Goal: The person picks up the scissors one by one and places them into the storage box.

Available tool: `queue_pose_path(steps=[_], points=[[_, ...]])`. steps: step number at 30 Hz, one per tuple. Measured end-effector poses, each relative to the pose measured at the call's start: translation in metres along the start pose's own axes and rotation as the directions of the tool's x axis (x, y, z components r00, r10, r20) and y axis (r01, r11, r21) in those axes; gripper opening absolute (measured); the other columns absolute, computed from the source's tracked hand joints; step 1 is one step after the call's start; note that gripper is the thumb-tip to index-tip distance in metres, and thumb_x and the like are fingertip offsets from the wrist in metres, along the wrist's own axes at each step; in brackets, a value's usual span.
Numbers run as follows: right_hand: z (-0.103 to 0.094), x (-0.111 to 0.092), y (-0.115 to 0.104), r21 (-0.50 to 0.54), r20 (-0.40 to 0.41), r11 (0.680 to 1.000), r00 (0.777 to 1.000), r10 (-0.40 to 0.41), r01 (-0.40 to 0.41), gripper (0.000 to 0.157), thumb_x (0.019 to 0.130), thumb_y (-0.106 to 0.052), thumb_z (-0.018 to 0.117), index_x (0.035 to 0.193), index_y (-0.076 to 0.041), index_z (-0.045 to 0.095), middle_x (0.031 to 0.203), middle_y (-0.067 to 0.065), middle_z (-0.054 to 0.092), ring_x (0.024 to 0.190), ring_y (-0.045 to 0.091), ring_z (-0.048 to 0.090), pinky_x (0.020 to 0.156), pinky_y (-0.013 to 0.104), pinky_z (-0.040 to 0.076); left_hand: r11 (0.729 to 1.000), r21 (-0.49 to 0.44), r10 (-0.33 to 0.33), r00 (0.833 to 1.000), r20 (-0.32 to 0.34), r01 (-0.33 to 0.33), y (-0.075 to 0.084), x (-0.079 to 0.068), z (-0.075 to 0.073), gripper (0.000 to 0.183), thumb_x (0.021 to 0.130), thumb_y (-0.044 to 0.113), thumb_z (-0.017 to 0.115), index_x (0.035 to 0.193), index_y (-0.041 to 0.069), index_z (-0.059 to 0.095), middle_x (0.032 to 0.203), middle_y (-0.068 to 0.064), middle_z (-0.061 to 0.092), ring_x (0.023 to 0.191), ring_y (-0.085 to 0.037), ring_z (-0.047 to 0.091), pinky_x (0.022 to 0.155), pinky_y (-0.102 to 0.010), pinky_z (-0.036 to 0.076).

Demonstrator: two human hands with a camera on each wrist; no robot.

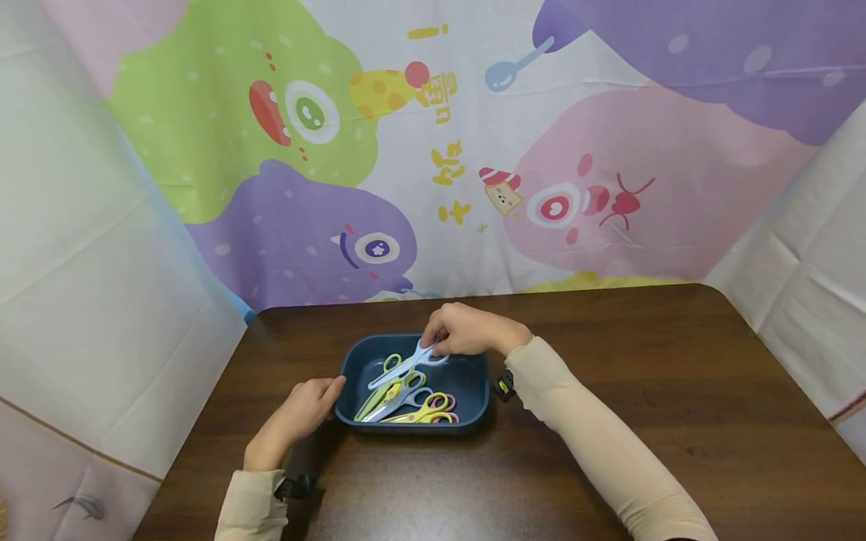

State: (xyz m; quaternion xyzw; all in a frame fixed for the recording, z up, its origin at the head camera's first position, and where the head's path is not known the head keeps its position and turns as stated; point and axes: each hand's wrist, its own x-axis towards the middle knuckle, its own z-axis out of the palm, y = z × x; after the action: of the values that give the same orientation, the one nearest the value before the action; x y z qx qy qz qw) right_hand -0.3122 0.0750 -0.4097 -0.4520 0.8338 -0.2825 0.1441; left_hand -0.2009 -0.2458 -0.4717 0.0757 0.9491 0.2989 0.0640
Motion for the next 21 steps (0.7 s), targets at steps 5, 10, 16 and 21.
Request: queue_pose_path(steps=[5, 10, 16, 21], points=[[0.004, 0.012, -0.004, -0.003, 0.015, 1.0, 1.0, -0.006, 0.006, 0.019, 0.093, -0.009, 0.074, 0.111, -0.011, 0.08, 0.105, -0.001, 0.074, 0.085, 0.01, 0.059, 0.077, 0.025, 0.053, 1.0, 0.002, -0.001, 1.0, 0.005, 0.001, -0.002, 0.0, 0.001, 0.047, 0.113, 0.031, 0.041, 0.071, 0.012, 0.051, 0.058, -0.001, 0.05, 0.055, -0.015, 0.048, 0.065, -0.033, 0.042], [0.007, 0.019, -0.004, 0.029, 0.041, 1.0, 0.999, 0.008, -0.01, 0.018, 0.092, -0.009, 0.076, 0.109, -0.01, 0.08, 0.105, -0.001, 0.074, 0.085, 0.009, 0.06, 0.078, 0.025, 0.053, 1.0, 0.008, 0.011, 1.0, -0.002, -0.011, -0.002, 0.001, 0.001, 0.047, 0.113, 0.03, 0.041, 0.071, 0.012, 0.051, 0.058, 0.0, 0.05, 0.055, -0.015, 0.048, 0.065, -0.033, 0.042], [0.016, 0.026, 0.001, 0.04, 0.066, 0.998, 0.997, 0.042, -0.045, 0.017, 0.091, -0.008, 0.077, 0.107, -0.011, 0.081, 0.104, -0.002, 0.074, 0.088, 0.008, 0.064, 0.081, 0.024, 0.055, 1.0, 0.013, 0.008, 1.0, -0.004, -0.008, -0.002, 0.001, 0.0, 0.047, 0.113, 0.03, 0.042, 0.071, 0.012, 0.051, 0.058, 0.001, 0.05, 0.055, -0.014, 0.049, 0.066, -0.032, 0.042], [0.023, 0.032, 0.001, 0.065, 0.082, 0.996, 0.995, 0.05, -0.056, 0.017, 0.09, -0.006, 0.078, 0.106, -0.01, 0.081, 0.103, -0.001, 0.075, 0.09, 0.008, 0.066, 0.082, 0.025, 0.057, 1.0, 0.012, 0.007, 1.0, -0.004, -0.007, -0.002, 0.001, 0.0, 0.046, 0.113, 0.03, 0.042, 0.071, 0.012, 0.051, 0.058, 0.0, 0.05, 0.055, -0.014, 0.049, 0.067, -0.033, 0.043]])
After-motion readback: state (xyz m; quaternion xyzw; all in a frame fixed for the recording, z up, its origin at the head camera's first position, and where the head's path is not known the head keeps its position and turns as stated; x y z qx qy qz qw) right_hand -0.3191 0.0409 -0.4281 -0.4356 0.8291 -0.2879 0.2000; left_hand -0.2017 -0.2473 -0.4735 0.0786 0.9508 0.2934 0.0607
